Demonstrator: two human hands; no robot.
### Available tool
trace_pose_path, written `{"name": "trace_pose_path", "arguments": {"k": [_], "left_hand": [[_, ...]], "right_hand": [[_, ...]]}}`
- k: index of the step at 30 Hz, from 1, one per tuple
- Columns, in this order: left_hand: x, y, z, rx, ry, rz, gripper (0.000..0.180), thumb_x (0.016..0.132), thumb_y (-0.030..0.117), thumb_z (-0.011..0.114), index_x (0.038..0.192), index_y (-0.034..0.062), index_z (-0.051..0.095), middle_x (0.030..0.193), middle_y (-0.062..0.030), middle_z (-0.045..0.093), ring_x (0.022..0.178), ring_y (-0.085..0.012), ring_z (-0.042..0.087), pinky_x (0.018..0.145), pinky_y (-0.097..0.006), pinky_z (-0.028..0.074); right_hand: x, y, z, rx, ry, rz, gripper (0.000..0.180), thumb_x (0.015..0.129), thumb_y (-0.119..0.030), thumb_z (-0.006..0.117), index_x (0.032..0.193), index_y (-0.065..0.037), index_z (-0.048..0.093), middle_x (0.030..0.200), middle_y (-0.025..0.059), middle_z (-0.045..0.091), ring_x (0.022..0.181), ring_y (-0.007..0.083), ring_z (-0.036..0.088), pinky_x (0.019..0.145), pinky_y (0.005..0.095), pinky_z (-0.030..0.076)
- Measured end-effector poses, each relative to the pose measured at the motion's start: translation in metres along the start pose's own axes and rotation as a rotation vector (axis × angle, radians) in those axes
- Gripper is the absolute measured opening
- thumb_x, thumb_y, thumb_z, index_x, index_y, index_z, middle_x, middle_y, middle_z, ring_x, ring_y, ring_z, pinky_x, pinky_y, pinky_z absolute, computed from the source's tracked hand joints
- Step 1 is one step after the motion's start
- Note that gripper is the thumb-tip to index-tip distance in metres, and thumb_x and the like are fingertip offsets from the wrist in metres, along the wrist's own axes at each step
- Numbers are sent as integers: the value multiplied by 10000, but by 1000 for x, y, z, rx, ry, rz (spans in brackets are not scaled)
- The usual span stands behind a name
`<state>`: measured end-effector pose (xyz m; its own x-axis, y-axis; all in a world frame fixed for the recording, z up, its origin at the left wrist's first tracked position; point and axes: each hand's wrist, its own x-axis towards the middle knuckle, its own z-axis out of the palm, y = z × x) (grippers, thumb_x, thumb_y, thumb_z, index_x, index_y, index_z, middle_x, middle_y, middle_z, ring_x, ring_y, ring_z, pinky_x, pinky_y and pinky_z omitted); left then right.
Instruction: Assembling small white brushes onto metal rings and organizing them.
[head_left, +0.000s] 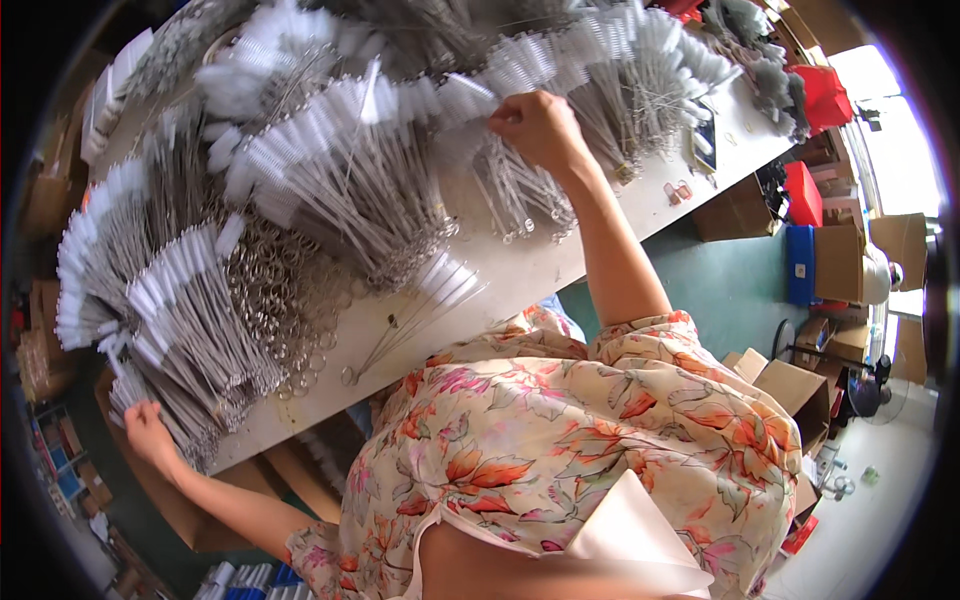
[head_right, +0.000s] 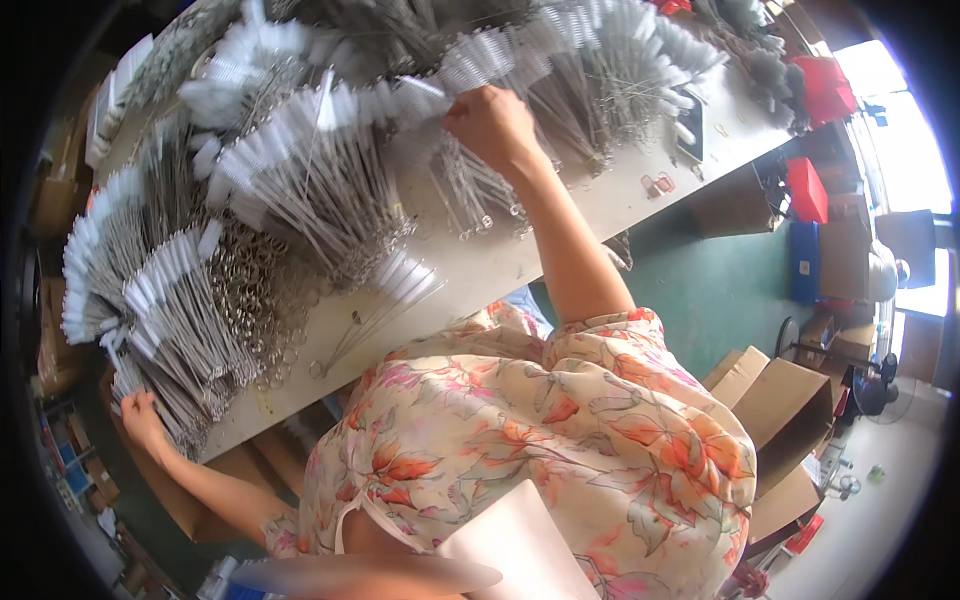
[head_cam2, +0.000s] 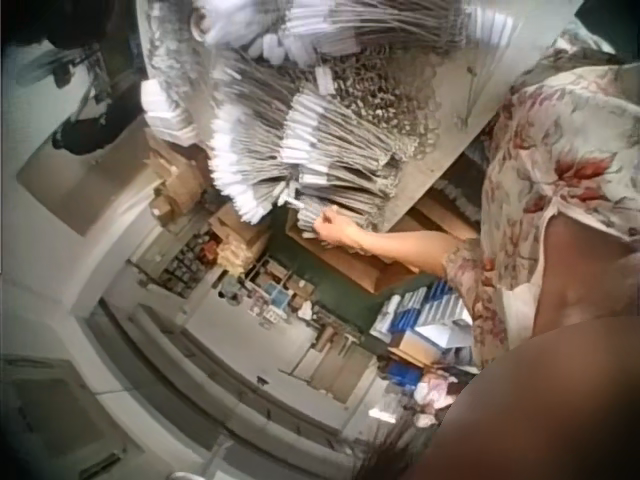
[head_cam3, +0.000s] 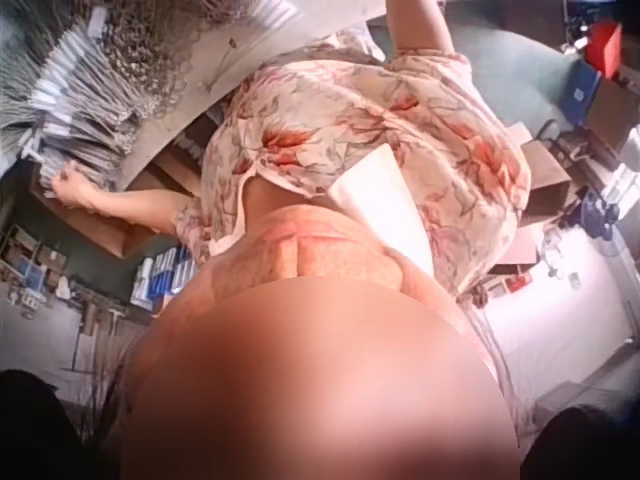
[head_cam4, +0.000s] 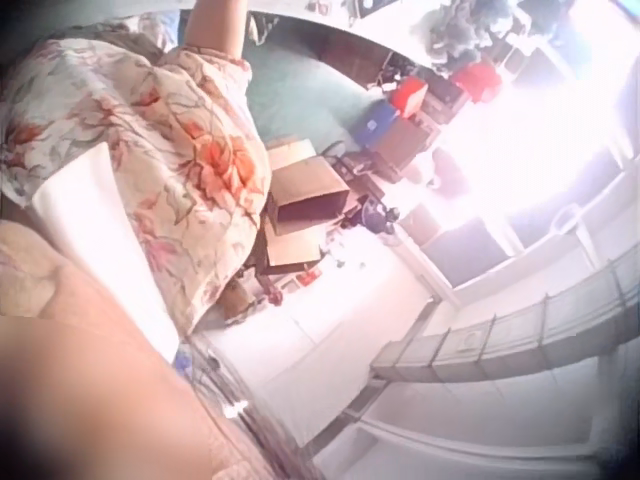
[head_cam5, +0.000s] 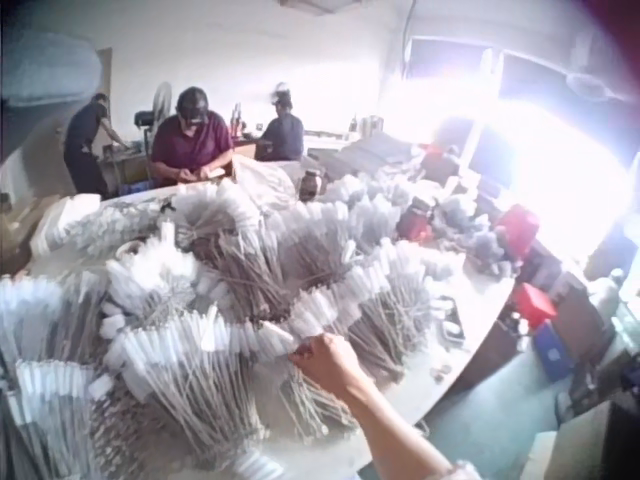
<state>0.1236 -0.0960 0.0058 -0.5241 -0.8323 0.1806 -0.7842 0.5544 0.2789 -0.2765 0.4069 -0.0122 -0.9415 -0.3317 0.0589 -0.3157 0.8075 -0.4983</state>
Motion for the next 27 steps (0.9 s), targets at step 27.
{"name": "trace_pose_path", "arguments": {"k": [27], "left_hand": [[-92, 209, 11, -1320, -89, 60, 289, 923, 185, 464, 1032, -52, 587, 643, 40, 412, 523, -13, 305, 423, -160, 203]], "right_hand": [[24, 0, -123, 573, 486, -201, 224, 870, -258, 559, 842, -40, 605, 617, -14, 528, 533, 76, 482, 500, 231, 395]]}}
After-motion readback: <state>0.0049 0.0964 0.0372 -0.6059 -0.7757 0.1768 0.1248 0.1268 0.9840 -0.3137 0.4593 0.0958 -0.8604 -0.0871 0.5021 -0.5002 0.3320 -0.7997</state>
